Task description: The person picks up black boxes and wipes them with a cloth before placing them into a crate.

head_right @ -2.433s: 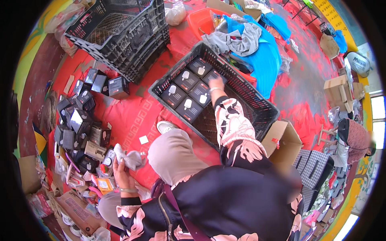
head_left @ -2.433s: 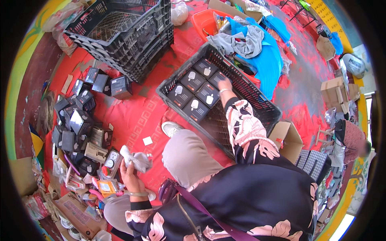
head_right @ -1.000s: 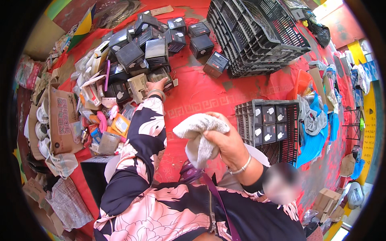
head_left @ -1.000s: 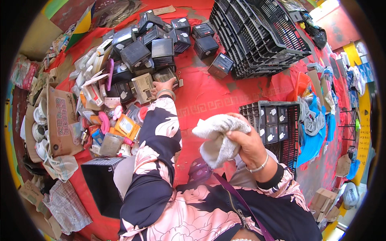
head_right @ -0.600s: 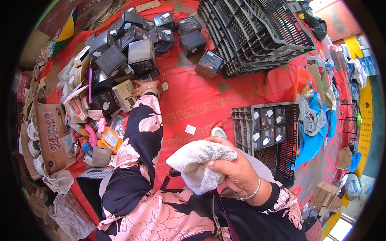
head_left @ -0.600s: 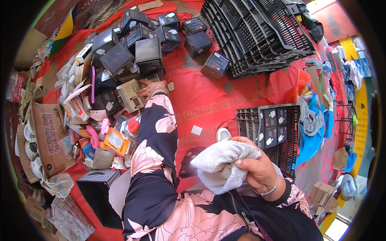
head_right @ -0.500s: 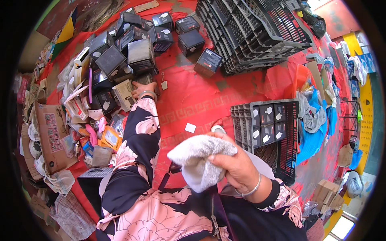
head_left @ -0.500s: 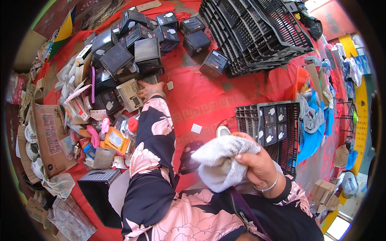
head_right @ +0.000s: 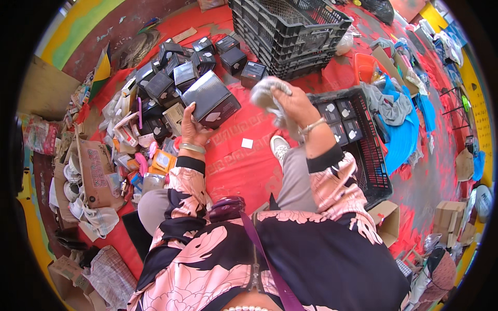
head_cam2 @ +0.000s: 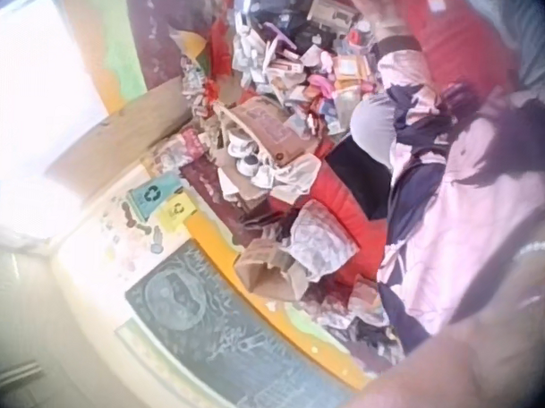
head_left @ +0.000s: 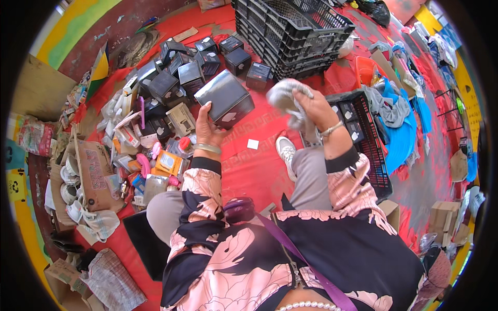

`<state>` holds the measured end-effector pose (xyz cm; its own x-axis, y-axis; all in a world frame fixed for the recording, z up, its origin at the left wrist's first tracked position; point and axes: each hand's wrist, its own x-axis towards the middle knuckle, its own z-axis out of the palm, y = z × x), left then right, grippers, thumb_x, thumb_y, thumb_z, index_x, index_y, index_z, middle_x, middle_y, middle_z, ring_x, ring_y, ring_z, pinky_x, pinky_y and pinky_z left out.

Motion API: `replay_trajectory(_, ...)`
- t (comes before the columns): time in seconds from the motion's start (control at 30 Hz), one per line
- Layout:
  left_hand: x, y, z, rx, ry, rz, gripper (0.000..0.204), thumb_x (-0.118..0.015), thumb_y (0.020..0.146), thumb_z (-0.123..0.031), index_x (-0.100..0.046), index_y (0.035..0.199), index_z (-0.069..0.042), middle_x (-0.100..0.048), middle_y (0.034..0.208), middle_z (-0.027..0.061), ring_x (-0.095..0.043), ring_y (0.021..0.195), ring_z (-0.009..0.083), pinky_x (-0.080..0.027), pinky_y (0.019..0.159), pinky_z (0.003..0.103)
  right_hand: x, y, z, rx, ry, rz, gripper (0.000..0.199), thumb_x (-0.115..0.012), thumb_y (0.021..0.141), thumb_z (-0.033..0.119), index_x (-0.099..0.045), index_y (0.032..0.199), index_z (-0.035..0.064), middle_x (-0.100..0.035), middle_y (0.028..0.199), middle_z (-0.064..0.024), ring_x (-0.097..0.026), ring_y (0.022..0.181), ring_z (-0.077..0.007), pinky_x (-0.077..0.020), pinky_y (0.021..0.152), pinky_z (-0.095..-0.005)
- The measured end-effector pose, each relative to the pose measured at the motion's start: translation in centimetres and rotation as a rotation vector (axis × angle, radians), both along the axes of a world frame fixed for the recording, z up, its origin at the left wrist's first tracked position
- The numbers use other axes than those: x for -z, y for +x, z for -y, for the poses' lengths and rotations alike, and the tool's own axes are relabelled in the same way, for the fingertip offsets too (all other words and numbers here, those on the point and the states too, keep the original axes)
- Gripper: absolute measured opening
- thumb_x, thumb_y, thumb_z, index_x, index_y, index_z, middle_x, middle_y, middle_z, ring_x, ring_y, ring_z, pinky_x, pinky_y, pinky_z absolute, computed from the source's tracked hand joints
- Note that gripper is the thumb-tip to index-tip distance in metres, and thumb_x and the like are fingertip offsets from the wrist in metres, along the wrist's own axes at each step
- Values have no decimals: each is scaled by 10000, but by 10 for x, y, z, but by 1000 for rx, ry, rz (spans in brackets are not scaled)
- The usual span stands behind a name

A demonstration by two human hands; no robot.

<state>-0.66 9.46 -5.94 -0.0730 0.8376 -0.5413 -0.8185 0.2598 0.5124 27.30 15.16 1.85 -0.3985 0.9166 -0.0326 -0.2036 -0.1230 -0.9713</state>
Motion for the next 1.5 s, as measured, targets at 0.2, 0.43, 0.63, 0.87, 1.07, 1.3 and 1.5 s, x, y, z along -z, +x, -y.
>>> replay_trajectory(0.2,-39,30,98,13,107,-189,441,-664,750,-388,-563,1088,-124,-651,967,55,-644,804,231,-481,633,356,-32,10,39,103,-33,-170,300,-565,924,260,-614,1077,7,-629,939,-7,-566,814,-80,-461,729,-224)
replay_trajectory(0.43,-44,46,159,4,-23,-303,351,-638,785,-413,-585,1049,-188,-635,909,-5,-624,779,188,-473,651,345,-18,-79,134,133,1155,664,422,-505,900,388,-564,1207,104,-525,1263,-158,-447,1209,-303,-355,978,-423)
replay_trajectory(0.63,-20,31,166,-67,26,-164,286,-633,815,-429,-560,1020,-243,-595,866,-71,-559,739,85,-394,568,256,1,-122,157,21,1187,909,500,-462,907,380,-460,1295,65,-436,1359,-194,-373,1287,-343,-248,1060,-486)
replay_trajectory(0.87,-28,24,149,-23,138,-365,412,-624,789,-332,-493,1167,-235,-563,993,-48,-543,845,110,-404,636,313,-1,-142,112,58,1021,1023,512,-401,934,387,-445,1303,34,-399,1389,-189,-301,1342,-313,-221,1098,-425)
replay_trajectory(1.07,-33,44,148,-91,325,-393,724,-662,757,-59,-298,1382,-26,-516,1173,68,-524,1016,141,-455,841,296,11,-123,51,25,506,1192,481,-419,922,386,-559,1161,-7,-633,1050,-204,-602,972,-388,-471,872,-418)
replay_trajectory(1.3,-52,45,156,-137,556,-693,983,-700,615,11,-183,1448,-70,-355,1364,93,-374,1244,207,-298,1050,328,-10,-44,14,176,-139,-105,242,-608,859,222,-647,895,-15,-660,792,-72,-628,663,-162,-507,588,-304)
replay_trajectory(1.5,-55,50,151,-146,667,-1132,996,-748,573,-22,-217,1415,-28,-381,1340,107,-370,1243,226,-271,1065,344,-81,-64,89,-331,867,487,340,-510,924,271,-570,1179,53,-605,1128,-134,-608,961,-285,-495,813,-344)
